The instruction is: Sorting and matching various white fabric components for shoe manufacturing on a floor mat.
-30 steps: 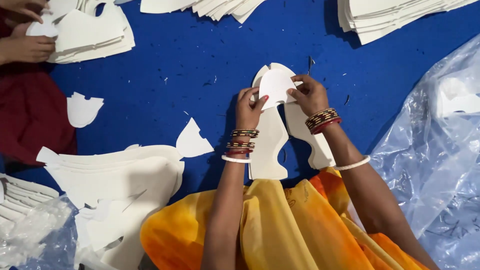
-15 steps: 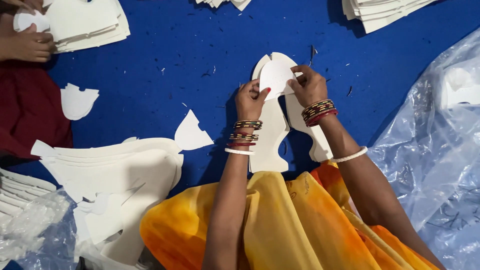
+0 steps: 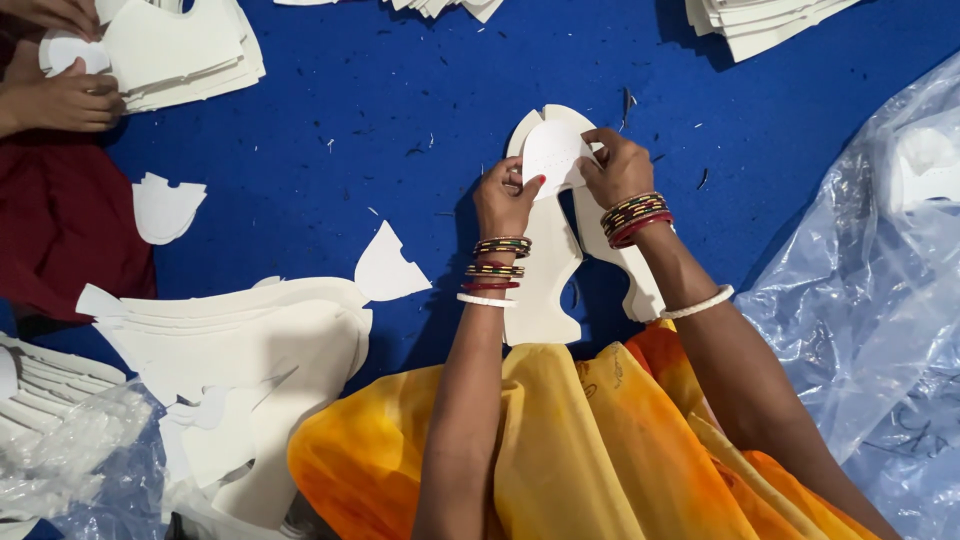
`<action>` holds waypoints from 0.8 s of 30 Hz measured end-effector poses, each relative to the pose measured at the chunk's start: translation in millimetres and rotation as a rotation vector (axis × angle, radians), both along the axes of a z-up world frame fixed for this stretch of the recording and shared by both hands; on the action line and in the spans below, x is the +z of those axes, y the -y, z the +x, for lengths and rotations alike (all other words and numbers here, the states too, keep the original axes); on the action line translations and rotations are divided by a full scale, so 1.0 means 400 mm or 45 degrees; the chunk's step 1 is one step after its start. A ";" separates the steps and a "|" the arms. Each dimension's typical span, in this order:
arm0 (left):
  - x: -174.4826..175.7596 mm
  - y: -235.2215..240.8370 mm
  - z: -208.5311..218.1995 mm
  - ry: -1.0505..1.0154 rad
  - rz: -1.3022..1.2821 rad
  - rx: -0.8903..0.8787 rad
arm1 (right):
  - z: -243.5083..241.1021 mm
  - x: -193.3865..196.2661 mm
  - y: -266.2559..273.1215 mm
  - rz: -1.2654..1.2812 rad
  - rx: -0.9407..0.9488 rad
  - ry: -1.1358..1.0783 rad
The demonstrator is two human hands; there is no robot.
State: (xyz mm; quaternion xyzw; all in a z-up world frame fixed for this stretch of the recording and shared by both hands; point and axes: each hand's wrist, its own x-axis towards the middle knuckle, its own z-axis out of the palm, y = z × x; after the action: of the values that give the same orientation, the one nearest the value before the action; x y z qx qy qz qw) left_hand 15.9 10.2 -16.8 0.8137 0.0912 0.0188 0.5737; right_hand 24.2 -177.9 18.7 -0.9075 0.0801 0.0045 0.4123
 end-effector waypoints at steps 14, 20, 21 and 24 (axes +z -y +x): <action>0.085 0.017 -0.012 -0.045 0.166 -0.034 | 0.015 0.010 -0.016 -0.112 0.015 -0.005; 0.066 0.053 -0.084 0.171 1.318 -0.137 | 0.031 0.095 -0.101 -0.624 0.077 -0.338; 0.095 0.053 -0.103 0.171 1.422 -0.231 | 0.033 0.040 -0.106 -0.757 0.237 -0.093; 0.136 0.061 -0.130 0.075 1.401 -0.420 | 0.027 -0.078 -0.103 -0.820 0.502 0.293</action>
State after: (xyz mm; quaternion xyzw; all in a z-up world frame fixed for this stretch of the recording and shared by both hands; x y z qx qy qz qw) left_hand -35.9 -14.2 37.8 0.9951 -0.0762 -0.0035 0.0636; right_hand 34.8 -136.6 -12.5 -0.9829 -0.1454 -0.0436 0.1039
